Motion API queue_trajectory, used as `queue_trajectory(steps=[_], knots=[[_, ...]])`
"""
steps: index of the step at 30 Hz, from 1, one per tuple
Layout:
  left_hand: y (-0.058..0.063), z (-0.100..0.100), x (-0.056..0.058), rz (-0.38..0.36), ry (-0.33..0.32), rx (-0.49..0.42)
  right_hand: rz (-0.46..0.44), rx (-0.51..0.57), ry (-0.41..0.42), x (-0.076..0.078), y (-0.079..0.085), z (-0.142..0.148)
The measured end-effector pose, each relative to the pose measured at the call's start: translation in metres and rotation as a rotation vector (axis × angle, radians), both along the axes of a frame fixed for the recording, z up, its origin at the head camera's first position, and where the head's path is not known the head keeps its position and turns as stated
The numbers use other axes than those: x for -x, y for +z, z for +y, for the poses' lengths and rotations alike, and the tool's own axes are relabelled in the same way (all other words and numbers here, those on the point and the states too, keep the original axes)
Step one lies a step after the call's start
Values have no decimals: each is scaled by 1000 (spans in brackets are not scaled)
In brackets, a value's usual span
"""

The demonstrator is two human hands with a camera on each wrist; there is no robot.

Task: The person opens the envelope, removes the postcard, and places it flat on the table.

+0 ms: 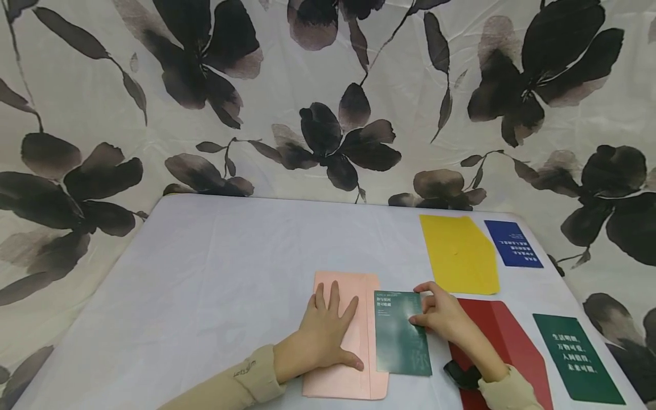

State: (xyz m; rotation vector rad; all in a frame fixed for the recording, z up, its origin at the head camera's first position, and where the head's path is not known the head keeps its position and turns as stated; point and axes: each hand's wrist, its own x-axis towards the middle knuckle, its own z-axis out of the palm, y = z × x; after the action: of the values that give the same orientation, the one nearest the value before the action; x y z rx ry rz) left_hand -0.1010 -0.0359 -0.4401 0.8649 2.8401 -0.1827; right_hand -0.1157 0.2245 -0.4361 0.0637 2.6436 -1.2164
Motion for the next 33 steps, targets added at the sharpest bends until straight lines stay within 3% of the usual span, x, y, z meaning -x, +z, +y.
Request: queue_trajectory(steps=[11,19,33], knots=[[-1,-9,-1,-68,-43,-82,-2,-3,-6,-3,3,21],[-2,-15,-2,-94,-29,-139,26,-31,4,-3,1,25],[-3,-22,-4,-119,-30,-185,175,-381,0,-15,-2,-2]])
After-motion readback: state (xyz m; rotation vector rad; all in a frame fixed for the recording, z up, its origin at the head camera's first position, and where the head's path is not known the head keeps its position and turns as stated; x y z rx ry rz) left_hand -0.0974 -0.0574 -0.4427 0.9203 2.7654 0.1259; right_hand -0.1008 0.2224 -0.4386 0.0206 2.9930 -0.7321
